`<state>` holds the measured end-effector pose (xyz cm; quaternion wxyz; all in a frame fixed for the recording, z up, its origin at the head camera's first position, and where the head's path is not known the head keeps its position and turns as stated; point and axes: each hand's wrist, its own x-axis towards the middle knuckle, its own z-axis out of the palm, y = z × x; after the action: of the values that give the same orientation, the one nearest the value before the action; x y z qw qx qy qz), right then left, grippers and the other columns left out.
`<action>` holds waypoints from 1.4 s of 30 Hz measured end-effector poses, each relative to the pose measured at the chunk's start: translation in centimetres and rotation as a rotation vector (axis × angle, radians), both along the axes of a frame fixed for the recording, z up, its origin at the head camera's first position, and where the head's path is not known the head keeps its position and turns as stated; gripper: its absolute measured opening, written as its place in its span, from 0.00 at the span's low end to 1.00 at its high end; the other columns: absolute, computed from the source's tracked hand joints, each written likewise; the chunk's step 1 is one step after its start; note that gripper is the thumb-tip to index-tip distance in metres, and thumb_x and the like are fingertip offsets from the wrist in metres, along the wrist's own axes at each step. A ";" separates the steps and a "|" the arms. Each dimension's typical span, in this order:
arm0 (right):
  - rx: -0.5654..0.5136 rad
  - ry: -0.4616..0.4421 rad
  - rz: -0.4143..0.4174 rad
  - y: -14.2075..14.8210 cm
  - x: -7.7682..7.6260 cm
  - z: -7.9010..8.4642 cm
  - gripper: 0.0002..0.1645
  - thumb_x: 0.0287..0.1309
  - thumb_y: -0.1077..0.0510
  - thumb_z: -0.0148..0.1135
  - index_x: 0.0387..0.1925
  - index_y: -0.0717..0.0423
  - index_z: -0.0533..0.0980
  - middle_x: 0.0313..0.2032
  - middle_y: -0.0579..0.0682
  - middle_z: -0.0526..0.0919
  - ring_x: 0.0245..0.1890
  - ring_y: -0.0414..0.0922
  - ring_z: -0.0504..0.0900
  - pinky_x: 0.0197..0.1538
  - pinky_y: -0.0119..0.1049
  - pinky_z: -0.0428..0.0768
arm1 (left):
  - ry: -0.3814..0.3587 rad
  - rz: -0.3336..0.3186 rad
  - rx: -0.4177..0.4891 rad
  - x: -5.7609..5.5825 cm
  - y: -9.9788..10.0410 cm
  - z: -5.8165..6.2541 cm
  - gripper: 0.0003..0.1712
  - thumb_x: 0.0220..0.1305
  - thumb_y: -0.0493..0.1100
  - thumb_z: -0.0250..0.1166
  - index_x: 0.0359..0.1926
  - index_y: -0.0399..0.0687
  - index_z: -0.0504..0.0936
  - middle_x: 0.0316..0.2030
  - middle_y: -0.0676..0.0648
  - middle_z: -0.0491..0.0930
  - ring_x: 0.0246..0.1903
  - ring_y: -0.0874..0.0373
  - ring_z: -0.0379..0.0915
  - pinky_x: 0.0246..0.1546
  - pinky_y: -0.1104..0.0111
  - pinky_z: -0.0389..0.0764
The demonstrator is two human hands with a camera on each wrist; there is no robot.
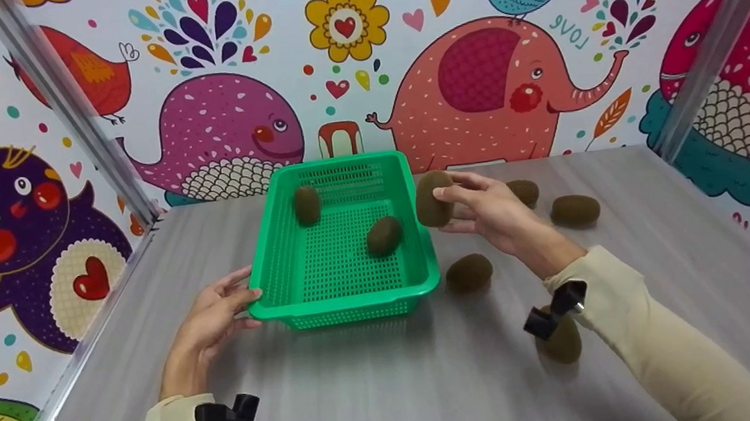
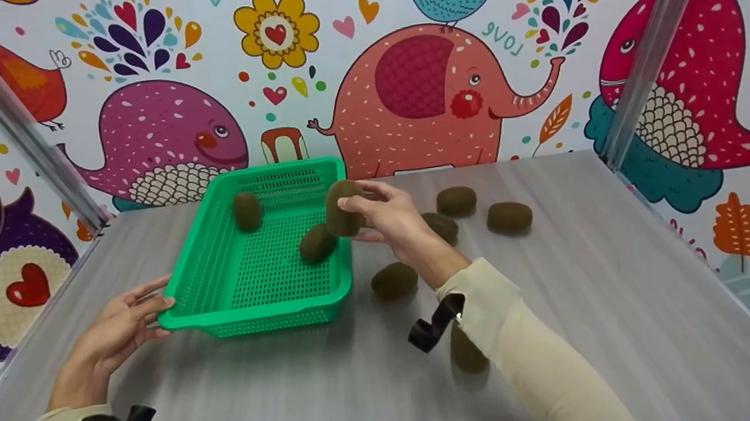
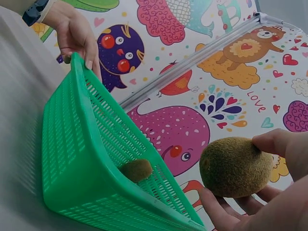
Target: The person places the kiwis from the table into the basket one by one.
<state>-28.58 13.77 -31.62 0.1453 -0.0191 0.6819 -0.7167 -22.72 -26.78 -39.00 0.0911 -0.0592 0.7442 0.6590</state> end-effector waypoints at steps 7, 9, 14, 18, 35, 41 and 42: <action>0.005 0.013 0.030 -1.8 -0.5 0.3 0.37 0.69 0.51 0.61 0.74 0.51 0.60 0.68 0.56 0.69 0.66 0.57 0.76 0.60 0.48 0.82 | 0.002 0.004 0.012 -0.1 0.0 -0.1 0.37 0.72 0.38 0.58 0.77 0.39 0.55 0.62 0.39 0.74 0.39 0.64 0.81 0.34 0.70 0.85; 0.008 0.012 0.032 -2.3 -0.6 0.3 0.36 0.69 0.51 0.61 0.73 0.51 0.62 0.68 0.56 0.69 0.65 0.56 0.76 0.60 0.48 0.82 | 0.001 0.006 0.019 -0.1 0.0 -0.2 0.37 0.72 0.38 0.58 0.76 0.39 0.56 0.59 0.42 0.76 0.38 0.64 0.81 0.34 0.70 0.85; 0.015 0.008 0.015 -3.5 -0.9 0.3 0.34 0.68 0.51 0.62 0.71 0.52 0.64 0.66 0.56 0.71 0.65 0.55 0.77 0.60 0.46 0.82 | -0.001 0.009 0.046 -0.1 -0.1 -0.3 0.37 0.71 0.37 0.59 0.76 0.39 0.55 0.54 0.48 0.79 0.37 0.63 0.81 0.33 0.70 0.85; -0.002 0.004 0.003 -4.4 -1.4 0.4 0.34 0.68 0.50 0.63 0.70 0.54 0.63 0.66 0.56 0.71 0.65 0.54 0.76 0.58 0.45 0.83 | -0.006 0.011 0.053 0.0 -0.1 -0.3 0.37 0.71 0.37 0.59 0.76 0.39 0.55 0.53 0.49 0.79 0.37 0.64 0.81 0.33 0.70 0.85; -0.045 -0.022 -0.014 -7.0 -4.2 0.2 0.32 0.69 0.51 0.61 0.68 0.58 0.64 0.64 0.59 0.71 0.64 0.57 0.77 0.61 0.49 0.81 | 0.013 0.007 0.062 -0.3 0.0 -0.2 0.39 0.71 0.37 0.59 0.77 0.38 0.53 0.50 0.50 0.80 0.37 0.64 0.81 0.31 0.71 0.85; -0.010 -0.030 0.000 -8.1 -4.8 0.0 0.30 0.70 0.51 0.60 0.67 0.59 0.66 0.64 0.59 0.71 0.65 0.59 0.76 0.61 0.50 0.81 | 0.008 0.009 0.067 -0.2 0.1 -0.1 0.39 0.71 0.37 0.59 0.77 0.38 0.53 0.50 0.50 0.80 0.37 0.64 0.81 0.31 0.71 0.85; -0.004 -0.029 0.007 -8.3 -4.9 0.1 0.31 0.70 0.50 0.60 0.67 0.59 0.66 0.65 0.59 0.70 0.65 0.59 0.75 0.61 0.50 0.81 | 0.009 0.009 0.072 -0.2 0.1 -0.1 0.39 0.71 0.37 0.59 0.77 0.38 0.54 0.50 0.50 0.80 0.37 0.64 0.81 0.31 0.71 0.85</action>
<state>-33.46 5.45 -31.56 0.1577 -0.0116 0.6784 -0.7175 -22.90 -26.70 -39.10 0.0867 -0.0561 0.7203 0.6860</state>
